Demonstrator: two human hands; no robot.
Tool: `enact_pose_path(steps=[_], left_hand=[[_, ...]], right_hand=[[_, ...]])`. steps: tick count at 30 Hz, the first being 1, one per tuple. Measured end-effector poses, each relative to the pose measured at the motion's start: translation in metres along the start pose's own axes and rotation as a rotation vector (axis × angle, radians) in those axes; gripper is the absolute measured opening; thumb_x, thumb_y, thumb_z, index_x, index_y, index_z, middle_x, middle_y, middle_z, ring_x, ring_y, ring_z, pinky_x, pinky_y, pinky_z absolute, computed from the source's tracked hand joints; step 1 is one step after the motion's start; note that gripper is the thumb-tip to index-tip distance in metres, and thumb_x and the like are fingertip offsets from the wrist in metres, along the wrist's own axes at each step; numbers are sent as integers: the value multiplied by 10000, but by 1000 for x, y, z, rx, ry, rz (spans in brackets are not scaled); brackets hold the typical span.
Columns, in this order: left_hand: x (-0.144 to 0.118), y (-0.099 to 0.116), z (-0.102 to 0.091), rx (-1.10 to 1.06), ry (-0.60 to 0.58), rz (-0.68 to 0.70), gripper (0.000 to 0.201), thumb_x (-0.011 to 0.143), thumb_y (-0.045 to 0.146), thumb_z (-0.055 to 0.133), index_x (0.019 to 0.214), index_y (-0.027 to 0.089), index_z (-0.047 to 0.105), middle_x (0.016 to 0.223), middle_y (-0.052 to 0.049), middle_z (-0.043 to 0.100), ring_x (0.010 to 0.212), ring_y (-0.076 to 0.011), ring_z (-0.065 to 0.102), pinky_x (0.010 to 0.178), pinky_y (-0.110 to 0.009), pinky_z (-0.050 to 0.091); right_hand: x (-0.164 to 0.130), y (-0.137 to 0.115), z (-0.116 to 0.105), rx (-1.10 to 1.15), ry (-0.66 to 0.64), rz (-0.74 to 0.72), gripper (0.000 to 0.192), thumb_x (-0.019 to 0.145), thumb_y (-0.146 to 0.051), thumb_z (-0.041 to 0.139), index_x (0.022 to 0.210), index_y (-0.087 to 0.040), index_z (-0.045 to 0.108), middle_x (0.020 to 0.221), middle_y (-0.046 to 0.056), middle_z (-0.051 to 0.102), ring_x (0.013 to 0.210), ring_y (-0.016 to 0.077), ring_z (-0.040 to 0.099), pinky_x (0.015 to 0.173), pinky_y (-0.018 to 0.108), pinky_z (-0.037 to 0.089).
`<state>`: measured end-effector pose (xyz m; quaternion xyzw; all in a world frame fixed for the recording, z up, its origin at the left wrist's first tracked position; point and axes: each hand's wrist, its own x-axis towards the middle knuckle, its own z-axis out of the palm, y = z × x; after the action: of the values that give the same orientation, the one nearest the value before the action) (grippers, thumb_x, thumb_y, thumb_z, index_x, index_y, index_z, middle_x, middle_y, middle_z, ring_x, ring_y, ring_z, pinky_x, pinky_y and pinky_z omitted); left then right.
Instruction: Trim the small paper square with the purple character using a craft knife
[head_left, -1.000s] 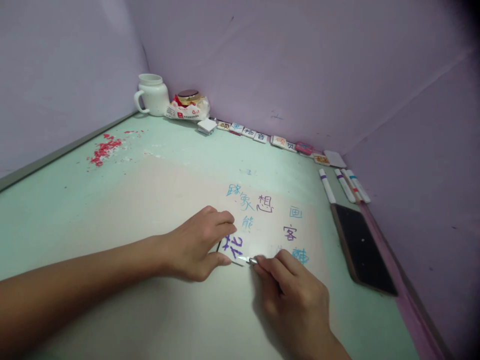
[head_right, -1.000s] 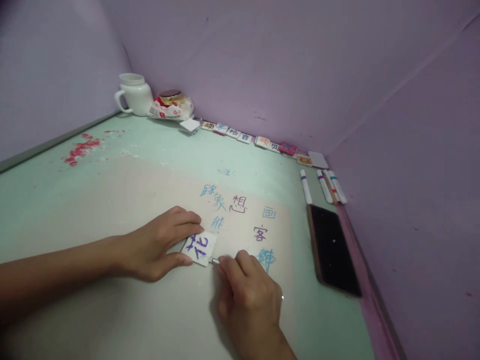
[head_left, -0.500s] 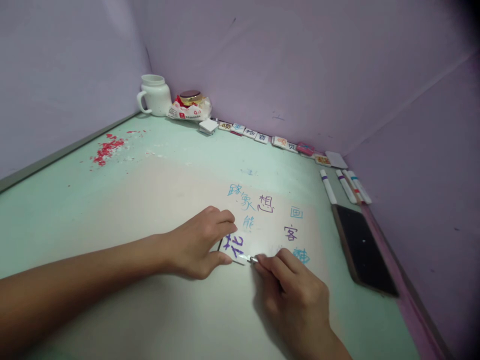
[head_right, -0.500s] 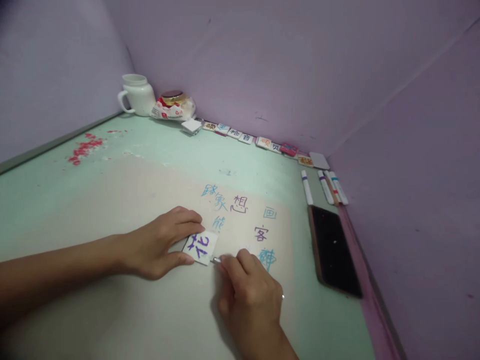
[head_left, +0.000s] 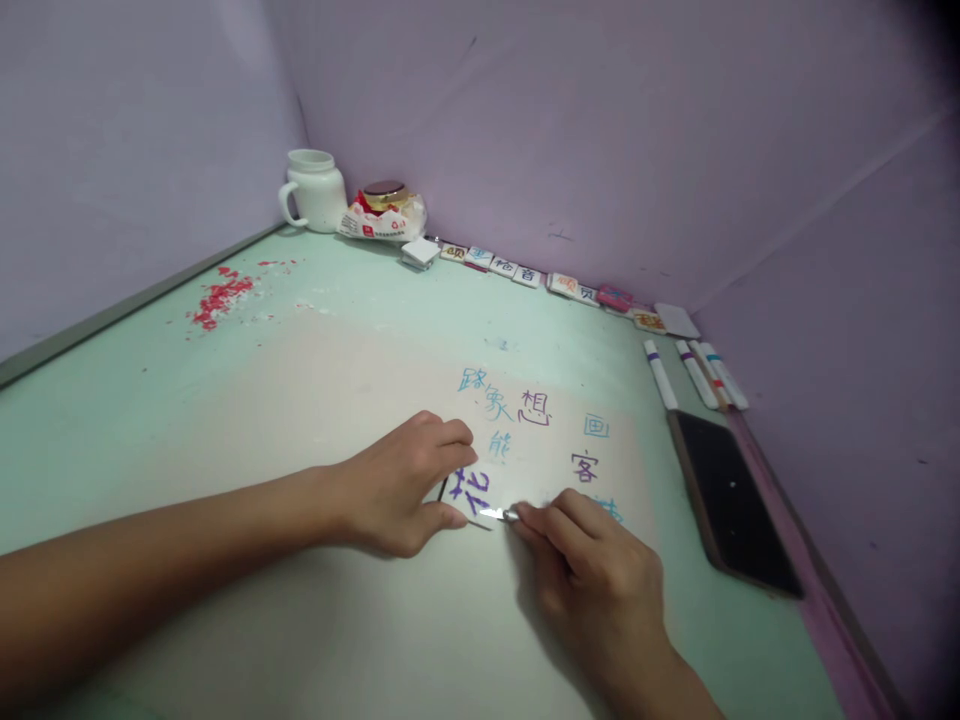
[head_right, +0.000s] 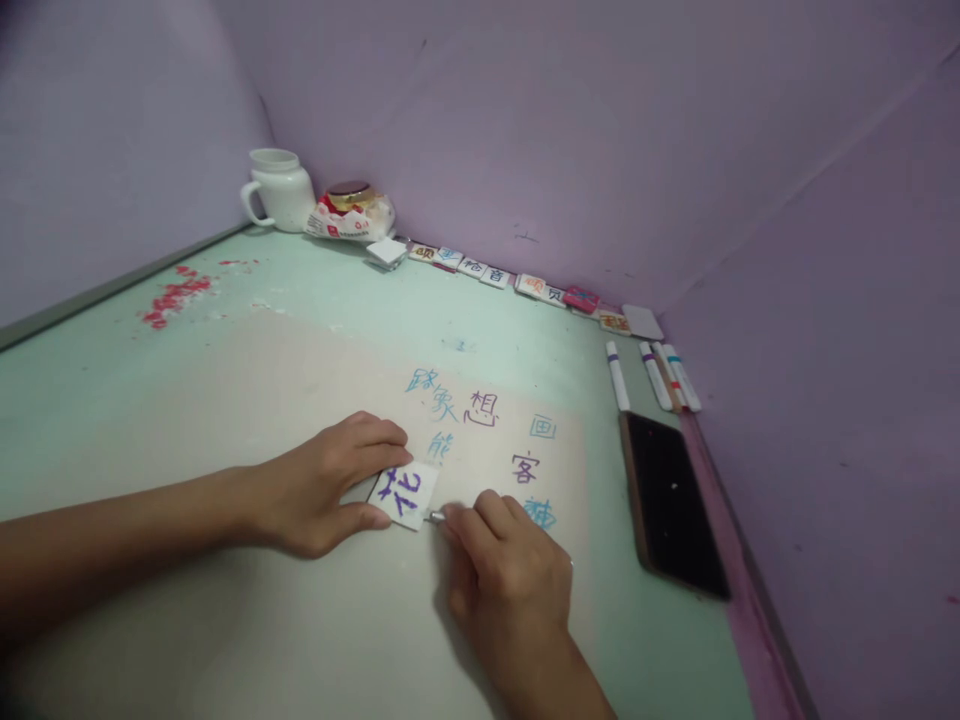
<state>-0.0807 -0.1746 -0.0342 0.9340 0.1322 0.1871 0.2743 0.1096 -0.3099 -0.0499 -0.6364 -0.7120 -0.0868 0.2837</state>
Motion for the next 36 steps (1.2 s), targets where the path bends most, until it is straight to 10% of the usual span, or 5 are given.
enact_pose_path(steps=[18, 28, 36], left_hand=[[-1, -3, 3, 0, 18, 3, 288, 756, 239, 663, 1010, 122, 594, 1058, -137, 578, 954, -286, 549, 846, -417, 471], [-4, -6, 6, -5, 66, 54, 361, 771, 259, 644, 1087, 101, 571, 1065, -152, 566, 938, -276, 541, 853, -415, 449], [-3, -7, 5, -3, 43, 55, 359, 791, 285, 628, 1098, 110, 566, 1059, -149, 580, 954, -280, 552, 866, -421, 450]], right_hand=[[17, 25, -6, 153, -147, -173, 142, 896, -165, 541, 867, -188, 678, 633, -17, 519, 540, 105, 460, 473, 244, 286], [3, 30, -19, 351, -252, -104, 131, 913, -151, 526, 961, -210, 633, 739, 9, 609, 607, 109, 578, 531, 219, 413], [4, 27, -27, 544, -93, 139, 153, 919, -131, 453, 906, -261, 532, 821, -12, 604, 784, 123, 613, 643, 199, 462]])
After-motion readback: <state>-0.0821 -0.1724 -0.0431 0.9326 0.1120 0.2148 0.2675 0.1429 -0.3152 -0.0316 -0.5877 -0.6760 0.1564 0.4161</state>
